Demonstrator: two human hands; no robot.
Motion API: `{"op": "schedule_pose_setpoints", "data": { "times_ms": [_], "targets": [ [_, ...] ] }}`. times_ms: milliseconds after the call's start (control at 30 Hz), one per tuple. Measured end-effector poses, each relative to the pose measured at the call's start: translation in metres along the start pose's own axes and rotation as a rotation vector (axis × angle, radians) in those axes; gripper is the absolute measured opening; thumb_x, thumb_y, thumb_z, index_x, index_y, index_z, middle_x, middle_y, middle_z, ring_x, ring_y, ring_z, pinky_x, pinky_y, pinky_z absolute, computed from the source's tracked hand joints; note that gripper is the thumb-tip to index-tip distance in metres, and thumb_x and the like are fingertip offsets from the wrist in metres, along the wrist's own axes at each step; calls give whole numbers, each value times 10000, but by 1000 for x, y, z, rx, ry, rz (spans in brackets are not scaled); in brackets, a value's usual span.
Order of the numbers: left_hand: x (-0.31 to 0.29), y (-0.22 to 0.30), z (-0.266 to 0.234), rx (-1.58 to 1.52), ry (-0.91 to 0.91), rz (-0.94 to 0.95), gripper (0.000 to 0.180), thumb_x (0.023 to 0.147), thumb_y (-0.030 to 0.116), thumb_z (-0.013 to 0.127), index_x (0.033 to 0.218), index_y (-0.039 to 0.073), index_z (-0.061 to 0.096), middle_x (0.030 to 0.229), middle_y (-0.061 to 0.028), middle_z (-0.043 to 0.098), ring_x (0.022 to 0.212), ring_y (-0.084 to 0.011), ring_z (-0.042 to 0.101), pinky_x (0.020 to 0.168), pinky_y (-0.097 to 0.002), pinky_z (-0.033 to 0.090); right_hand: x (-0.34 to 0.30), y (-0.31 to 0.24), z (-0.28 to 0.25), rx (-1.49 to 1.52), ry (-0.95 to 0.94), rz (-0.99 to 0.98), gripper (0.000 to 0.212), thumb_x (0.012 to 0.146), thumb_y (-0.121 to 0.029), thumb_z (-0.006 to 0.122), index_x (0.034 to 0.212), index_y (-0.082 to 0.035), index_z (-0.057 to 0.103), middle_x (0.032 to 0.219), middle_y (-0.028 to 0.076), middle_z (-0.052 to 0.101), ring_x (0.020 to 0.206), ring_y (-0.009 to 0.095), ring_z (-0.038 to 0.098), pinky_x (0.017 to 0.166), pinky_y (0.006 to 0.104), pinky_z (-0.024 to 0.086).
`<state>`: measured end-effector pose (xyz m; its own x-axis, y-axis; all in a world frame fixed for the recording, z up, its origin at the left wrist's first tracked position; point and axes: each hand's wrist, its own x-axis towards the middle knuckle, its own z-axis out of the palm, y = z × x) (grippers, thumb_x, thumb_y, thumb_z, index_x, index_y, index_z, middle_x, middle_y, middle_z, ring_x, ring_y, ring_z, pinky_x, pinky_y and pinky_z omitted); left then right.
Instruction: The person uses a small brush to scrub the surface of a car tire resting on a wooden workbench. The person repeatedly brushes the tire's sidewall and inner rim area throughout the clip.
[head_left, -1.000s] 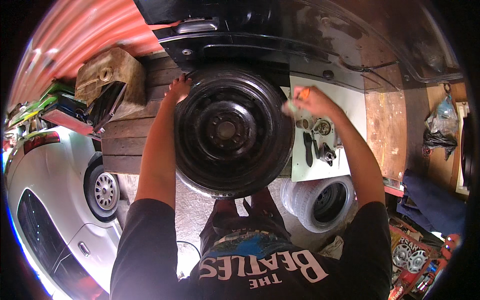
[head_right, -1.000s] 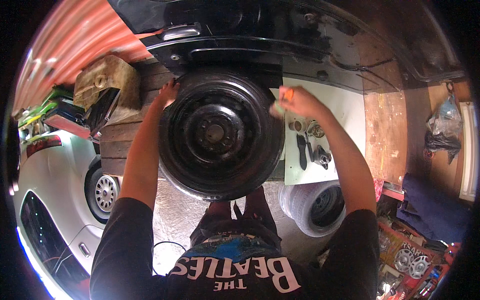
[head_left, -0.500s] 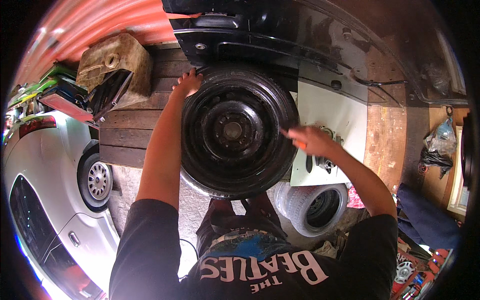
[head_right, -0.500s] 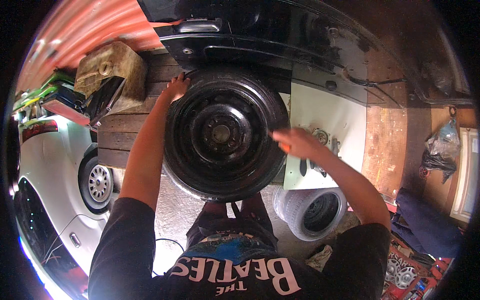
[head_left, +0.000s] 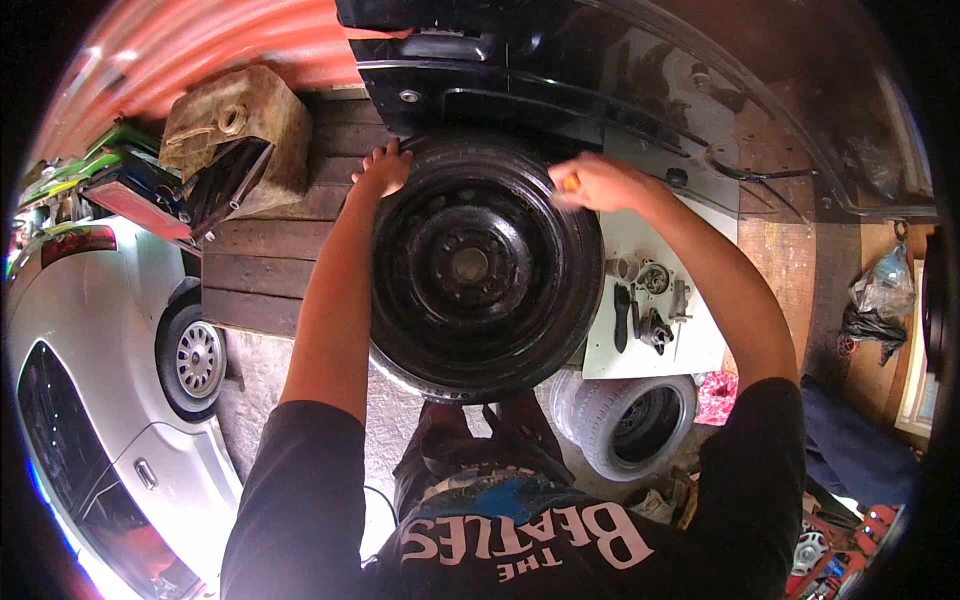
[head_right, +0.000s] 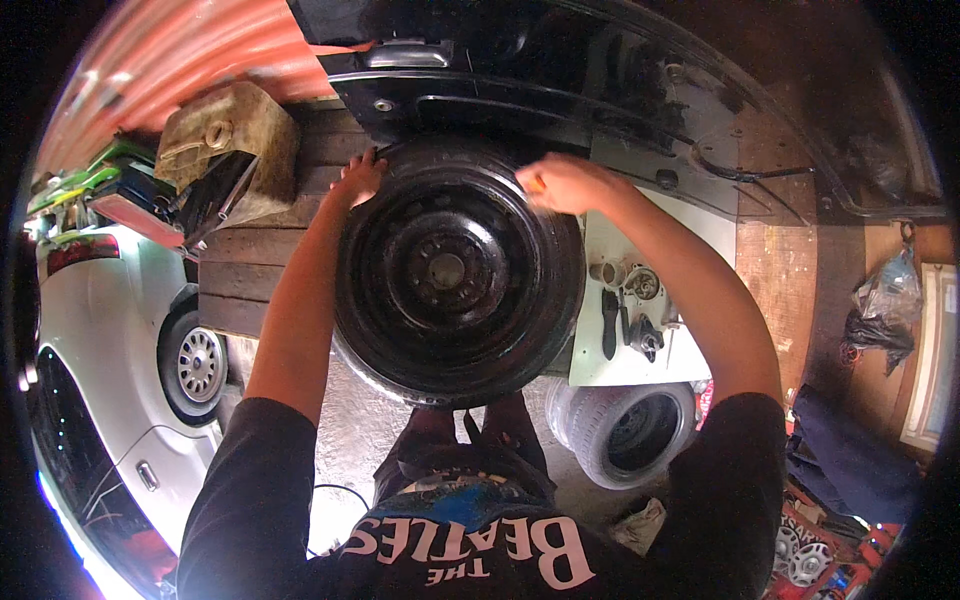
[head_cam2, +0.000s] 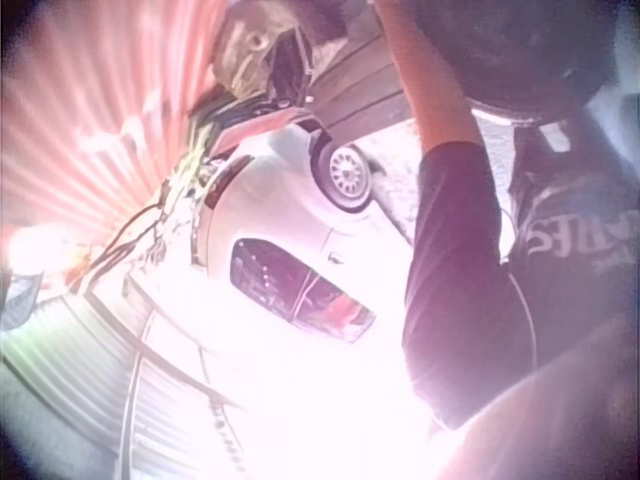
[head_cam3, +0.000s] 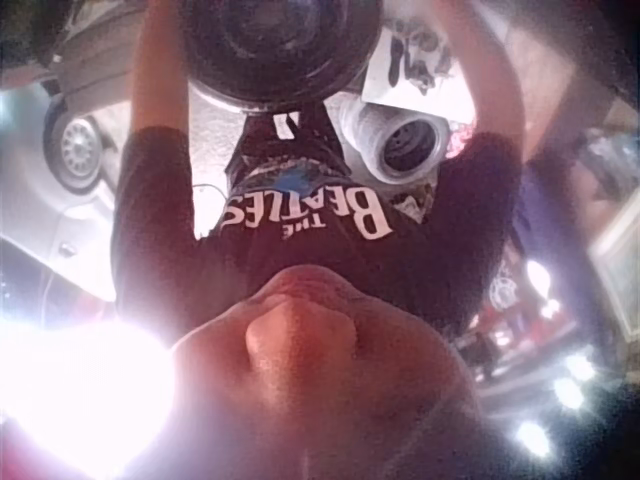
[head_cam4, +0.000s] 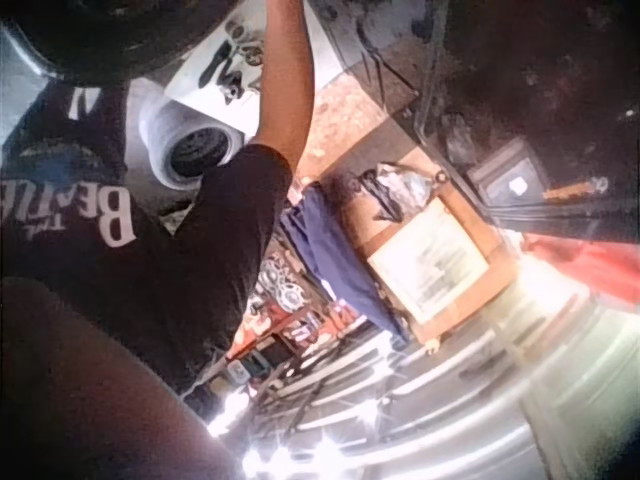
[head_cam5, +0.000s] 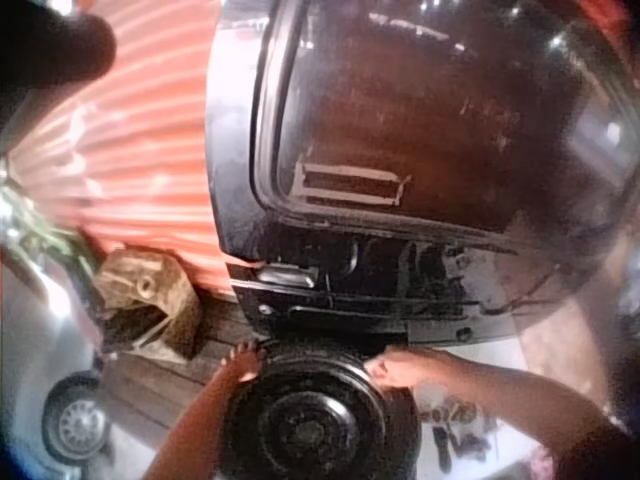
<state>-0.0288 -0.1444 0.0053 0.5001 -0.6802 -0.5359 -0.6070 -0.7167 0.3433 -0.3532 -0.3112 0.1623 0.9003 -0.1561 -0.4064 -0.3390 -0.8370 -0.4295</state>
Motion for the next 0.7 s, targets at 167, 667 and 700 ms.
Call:
{"op": "schedule_pose_setpoints", "data": {
  "times_ms": [167, 667, 700],
  "targets": [
    [-2, 4, -1, 0, -3, -5, 658, 1040, 543, 317, 1618, 256, 185, 1661, -146, 218, 1519, -413, 227, 1149, -721, 189, 70, -26, -1, -139, 477, -218, 78, 936, -115, 600, 970, -66, 551, 900, 154, 672, 821, 403, 663, 728, 509, 519],
    [-2, 3, 4, -42, 18, 17, 670, 1030, 511, 333, 1621, 233, 183, 1657, -168, 227, 1506, -449, 234, 1140, -742, 163, -53, -48, 31, -98, -349, 114, 186, 843, -131, 707, 1003, -63, 640, 956, 127, 712, 871, 346, 684, 712, 434, 537],
    [-1, 3, 5, -43, 23, 16, 670, 1031, 509, 333, 1622, 231, 181, 1653, -170, 233, 1505, -448, 238, 1140, -742, 163, -52, -54, 21, -7, -405, 128, 182, 799, -174, 759, 924, -71, 676, 815, 115, 697, 797, 322, 668, 669, 409, 504]
  ]
}}
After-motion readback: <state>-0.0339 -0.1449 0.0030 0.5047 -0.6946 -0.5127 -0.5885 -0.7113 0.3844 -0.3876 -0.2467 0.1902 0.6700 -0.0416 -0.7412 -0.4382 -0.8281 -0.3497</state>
